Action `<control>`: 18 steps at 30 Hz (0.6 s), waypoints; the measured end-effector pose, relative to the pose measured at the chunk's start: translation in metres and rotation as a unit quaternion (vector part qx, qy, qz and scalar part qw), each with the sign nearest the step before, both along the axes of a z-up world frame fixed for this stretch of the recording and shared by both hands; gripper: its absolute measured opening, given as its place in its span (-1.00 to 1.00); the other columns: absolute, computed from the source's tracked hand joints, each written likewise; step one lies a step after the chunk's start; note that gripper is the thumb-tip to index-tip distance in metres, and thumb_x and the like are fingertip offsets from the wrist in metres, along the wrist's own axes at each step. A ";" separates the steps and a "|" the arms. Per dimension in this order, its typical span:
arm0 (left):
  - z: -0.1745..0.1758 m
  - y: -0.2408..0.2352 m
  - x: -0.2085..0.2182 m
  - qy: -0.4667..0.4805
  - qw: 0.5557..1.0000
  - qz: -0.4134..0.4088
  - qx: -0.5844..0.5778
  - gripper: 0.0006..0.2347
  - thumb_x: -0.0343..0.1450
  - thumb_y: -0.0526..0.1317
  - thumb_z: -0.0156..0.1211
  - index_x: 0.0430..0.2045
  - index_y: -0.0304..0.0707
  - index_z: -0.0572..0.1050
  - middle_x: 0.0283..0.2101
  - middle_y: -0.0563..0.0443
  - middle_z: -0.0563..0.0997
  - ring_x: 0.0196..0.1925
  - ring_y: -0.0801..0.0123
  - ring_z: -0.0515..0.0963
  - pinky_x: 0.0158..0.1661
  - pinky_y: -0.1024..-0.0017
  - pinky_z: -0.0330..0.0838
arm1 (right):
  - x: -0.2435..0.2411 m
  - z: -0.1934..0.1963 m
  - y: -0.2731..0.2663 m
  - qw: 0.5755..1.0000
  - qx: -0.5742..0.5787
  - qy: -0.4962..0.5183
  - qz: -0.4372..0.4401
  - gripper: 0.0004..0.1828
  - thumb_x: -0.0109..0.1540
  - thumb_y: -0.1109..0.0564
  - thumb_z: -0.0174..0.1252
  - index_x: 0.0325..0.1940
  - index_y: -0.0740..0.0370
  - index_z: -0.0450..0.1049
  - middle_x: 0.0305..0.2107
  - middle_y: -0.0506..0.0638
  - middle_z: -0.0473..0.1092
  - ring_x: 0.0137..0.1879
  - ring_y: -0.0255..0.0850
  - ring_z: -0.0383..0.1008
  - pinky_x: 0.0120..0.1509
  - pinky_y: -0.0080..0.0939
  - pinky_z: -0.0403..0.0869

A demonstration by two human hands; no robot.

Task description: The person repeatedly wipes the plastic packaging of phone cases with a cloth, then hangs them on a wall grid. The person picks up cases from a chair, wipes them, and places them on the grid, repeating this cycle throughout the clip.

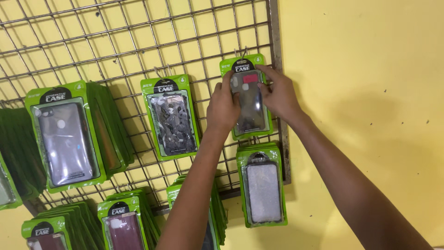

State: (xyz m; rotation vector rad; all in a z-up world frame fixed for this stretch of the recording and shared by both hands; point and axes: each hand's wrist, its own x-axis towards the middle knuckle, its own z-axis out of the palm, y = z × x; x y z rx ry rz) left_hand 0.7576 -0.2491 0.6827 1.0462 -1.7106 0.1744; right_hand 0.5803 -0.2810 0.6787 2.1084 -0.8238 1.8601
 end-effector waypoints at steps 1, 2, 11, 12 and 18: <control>-0.002 0.002 -0.002 -0.011 0.999 0.033 -0.024 -0.47 0.41 -0.34 0.19 0.32 -0.03 0.25 0.06 -0.35 0.44 0.07 -0.18 0.52 0.00 0.01 0.45 | 0.000 -0.002 0.001 1.000 0.020 -0.002 -0.012 -0.43 0.26 0.32 0.21 0.36 0.08 0.41 -0.14 0.18 0.46 -0.20 -0.07 0.50 -0.13 -0.13 0.54; -0.003 0.003 -0.003 -0.021 0.996 0.066 -0.048 -0.47 0.38 -0.34 0.22 0.29 -0.01 0.28 0.07 -0.36 0.39 0.08 -0.18 0.47 0.01 0.02 0.45 | 0.001 -0.004 0.002 0.999 0.039 -0.004 -0.023 -0.42 0.25 0.32 0.21 0.37 0.06 0.41 -0.15 0.18 0.45 -0.24 -0.05 0.50 -0.15 -0.11 0.53; -0.015 0.032 0.002 -0.021 0.989 0.070 -0.130 -0.43 0.34 -0.30 0.33 0.29 -0.17 0.30 0.06 -0.39 0.24 0.06 -0.20 0.35 0.04 -0.01 0.34 | -0.002 -0.016 0.043 0.997 0.060 -0.014 -0.042 -0.33 0.29 0.27 0.22 0.49 0.03 0.29 0.04 0.17 0.26 -0.19 -0.18 0.50 -0.18 -0.20 0.52; -0.020 0.040 0.002 -0.014 0.986 0.052 -0.156 -0.42 0.33 -0.31 0.34 0.29 -0.26 0.29 0.05 -0.41 0.24 0.04 -0.23 0.36 0.02 -0.02 0.35 | -0.008 -0.023 0.049 0.998 0.058 -0.023 -0.030 -0.37 0.31 0.27 0.21 0.48 0.05 0.31 0.05 0.15 0.27 -0.13 -0.19 0.50 -0.14 -0.22 0.54; -0.088 0.110 -0.014 0.068 0.971 -0.230 -0.002 -0.70 0.52 -0.31 0.17 0.15 -0.32 0.39 -0.10 -0.14 0.50 -0.18 0.20 0.57 -0.13 0.32 0.49 | -0.071 -0.131 0.115 0.981 0.175 -0.086 -0.006 -0.59 0.39 0.21 0.13 0.35 0.13 0.43 0.11 0.05 0.31 0.07 -0.23 0.50 -0.02 -0.28 0.54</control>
